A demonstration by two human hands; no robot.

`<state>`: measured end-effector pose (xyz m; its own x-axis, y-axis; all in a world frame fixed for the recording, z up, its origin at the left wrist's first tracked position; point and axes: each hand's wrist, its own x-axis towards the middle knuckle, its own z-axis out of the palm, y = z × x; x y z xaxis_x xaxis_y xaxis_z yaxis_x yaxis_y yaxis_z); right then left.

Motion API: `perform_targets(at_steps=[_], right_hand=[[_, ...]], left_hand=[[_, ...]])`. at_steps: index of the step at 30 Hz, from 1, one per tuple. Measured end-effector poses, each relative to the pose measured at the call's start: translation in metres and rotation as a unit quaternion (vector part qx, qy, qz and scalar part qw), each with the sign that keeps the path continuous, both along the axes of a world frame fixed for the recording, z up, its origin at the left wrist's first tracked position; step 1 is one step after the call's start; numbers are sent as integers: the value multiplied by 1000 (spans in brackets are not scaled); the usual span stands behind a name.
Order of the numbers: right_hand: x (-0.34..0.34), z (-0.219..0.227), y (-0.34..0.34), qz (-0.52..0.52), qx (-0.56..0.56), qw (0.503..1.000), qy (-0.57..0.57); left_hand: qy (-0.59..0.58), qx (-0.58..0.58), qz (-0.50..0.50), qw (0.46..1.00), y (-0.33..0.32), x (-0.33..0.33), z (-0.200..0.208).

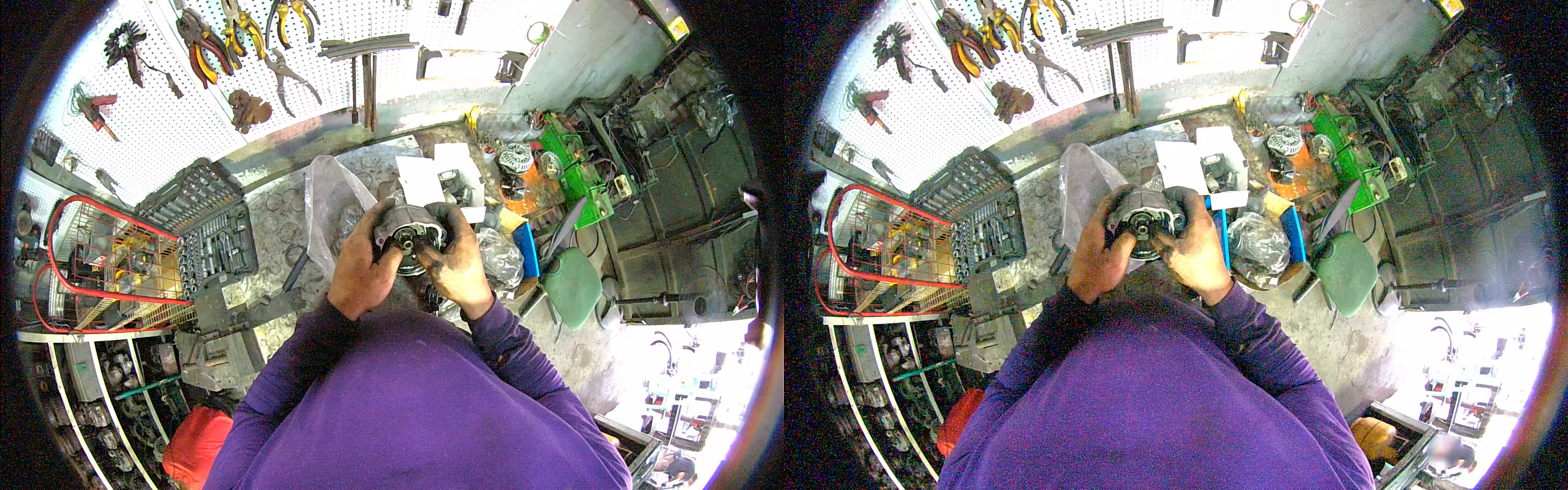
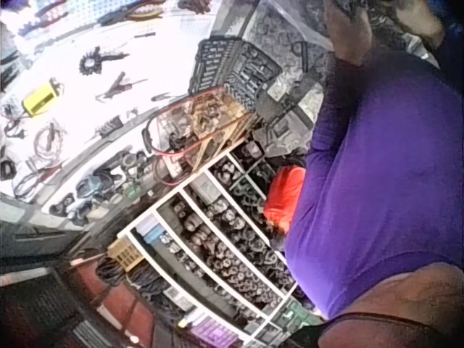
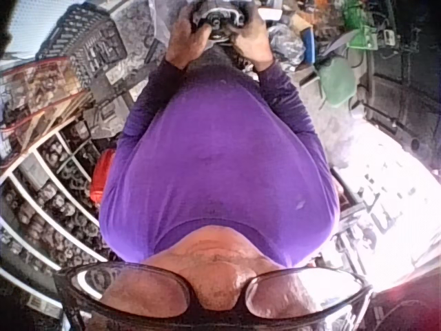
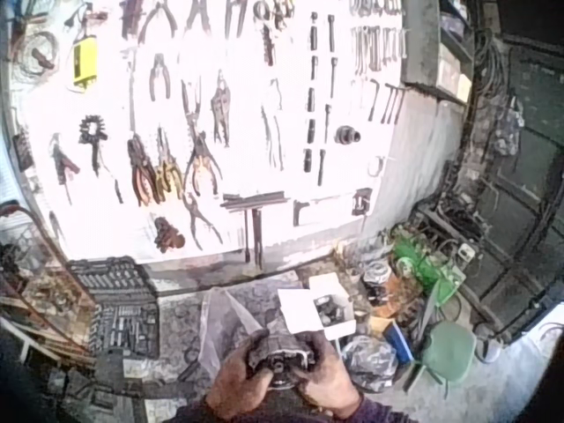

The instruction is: The person holds a cylindrical metal housing and repeatedly inserts and removes a smaller cylindrical component with internal gears. They rotate the assembly to view different angles and compare it with another similar housing. The person continues to manipulate the parts without using tools.

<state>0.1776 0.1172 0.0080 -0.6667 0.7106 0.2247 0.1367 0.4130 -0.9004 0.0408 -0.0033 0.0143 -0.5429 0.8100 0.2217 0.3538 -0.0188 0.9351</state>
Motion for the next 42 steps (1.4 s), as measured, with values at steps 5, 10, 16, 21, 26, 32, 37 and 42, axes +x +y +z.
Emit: perform_targets(at_steps=[5,10,16,21,26,32,37,42], right_hand=[[0,3,-4,-15,-25,999,-19],[0,3,-4,-11,-27,999,-16],[-1,0,-3,-12,-16,1000,-14],[-1,-5,1,-9,-8,1000,-19],[-1,-10,7,27,-33,998,41],[0,-9,7,6,-40,999,3],[-1,-9,4,-11,-49,998,-24],[-2,-14,5,-16,-33,999,-32]], left_hand=[[19,-7,4,1000,0,-1,-1],[2,-16,6,1000,0,0,-1],[33,-20,4,999,1,-3,-1],[9,-24,-2,1000,2,-5,-1],[-28,-37,-15,999,3,-4,4],[-19,-36,-17,999,2,-5,4],[17,-26,-2,1000,4,-5,-4],[14,-39,-1,999,3,-6,-7]])
